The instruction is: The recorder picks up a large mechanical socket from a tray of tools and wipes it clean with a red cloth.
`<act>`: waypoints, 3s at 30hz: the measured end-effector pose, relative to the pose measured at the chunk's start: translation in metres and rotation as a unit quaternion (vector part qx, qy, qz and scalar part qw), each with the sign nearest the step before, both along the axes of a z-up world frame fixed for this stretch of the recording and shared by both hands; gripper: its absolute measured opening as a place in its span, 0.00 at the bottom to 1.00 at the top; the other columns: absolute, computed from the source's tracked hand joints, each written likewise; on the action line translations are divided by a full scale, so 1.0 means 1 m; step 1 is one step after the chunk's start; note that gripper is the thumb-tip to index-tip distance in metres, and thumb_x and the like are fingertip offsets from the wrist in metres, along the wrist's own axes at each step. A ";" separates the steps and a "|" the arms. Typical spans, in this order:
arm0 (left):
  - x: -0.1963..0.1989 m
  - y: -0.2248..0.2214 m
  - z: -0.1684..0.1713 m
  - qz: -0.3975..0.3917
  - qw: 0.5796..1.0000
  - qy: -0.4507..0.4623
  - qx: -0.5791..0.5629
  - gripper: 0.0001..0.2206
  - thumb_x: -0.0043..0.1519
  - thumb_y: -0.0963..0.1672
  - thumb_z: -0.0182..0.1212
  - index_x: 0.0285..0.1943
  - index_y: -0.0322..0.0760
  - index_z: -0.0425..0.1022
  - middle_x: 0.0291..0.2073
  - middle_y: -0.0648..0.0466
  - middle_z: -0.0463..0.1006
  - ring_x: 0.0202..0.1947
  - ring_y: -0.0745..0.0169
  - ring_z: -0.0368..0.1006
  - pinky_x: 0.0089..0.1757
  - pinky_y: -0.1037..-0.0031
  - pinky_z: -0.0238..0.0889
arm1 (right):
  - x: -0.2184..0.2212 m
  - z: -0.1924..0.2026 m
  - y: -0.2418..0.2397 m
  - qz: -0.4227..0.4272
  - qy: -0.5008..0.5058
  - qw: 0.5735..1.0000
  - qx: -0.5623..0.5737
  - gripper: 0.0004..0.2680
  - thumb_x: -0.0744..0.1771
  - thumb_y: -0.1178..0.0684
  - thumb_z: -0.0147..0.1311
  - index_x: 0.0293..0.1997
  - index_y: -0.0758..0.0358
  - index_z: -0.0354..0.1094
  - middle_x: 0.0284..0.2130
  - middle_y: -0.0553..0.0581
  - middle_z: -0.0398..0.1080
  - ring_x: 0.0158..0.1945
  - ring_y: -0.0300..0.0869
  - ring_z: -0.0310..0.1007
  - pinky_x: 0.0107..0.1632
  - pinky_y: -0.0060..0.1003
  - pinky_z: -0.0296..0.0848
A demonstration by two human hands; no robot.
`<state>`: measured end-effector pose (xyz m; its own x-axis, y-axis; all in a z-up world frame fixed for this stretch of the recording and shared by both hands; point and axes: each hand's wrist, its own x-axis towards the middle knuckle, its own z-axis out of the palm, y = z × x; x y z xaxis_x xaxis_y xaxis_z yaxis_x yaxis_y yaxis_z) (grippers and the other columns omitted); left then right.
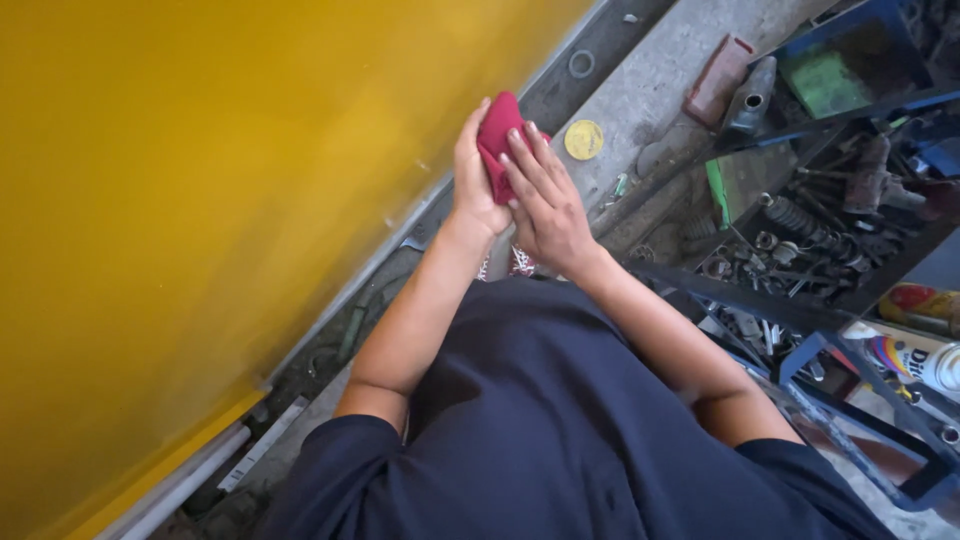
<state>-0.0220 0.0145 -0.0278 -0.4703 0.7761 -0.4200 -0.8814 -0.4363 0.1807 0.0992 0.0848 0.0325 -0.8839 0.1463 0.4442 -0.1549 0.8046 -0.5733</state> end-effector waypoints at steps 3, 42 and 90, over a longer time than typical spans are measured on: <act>0.003 0.003 0.006 0.058 0.998 -0.015 -0.033 0.17 0.69 0.53 0.55 0.56 0.41 0.75 0.45 0.52 0.81 0.44 0.57 0.79 0.49 0.62 0.74 | -0.007 0.009 0.006 -0.010 0.005 1.000 -0.007 0.18 0.70 0.61 0.51 0.70 0.73 0.61 0.72 0.72 0.55 0.77 0.67 0.51 0.78 0.59 0.54; 0.029 0.001 0.067 0.060 0.994 -0.091 -0.006 0.17 0.65 0.50 0.46 0.51 0.40 0.77 0.43 0.52 0.84 0.43 0.58 0.80 0.48 0.66 0.72 | -0.004 0.025 0.024 0.016 0.051 0.999 0.004 0.15 0.71 0.60 0.45 0.66 0.74 0.64 0.67 0.72 0.64 0.75 0.64 0.59 0.76 0.58 0.57; 0.015 -0.011 0.048 0.010 0.998 -0.067 -0.008 0.19 0.66 0.52 0.45 0.51 0.38 0.76 0.42 0.52 0.82 0.43 0.58 0.79 0.47 0.65 0.73 | -0.001 0.025 0.012 -0.002 0.037 0.999 0.018 0.15 0.71 0.59 0.45 0.65 0.77 0.65 0.67 0.74 0.62 0.73 0.66 0.59 0.74 0.59 0.60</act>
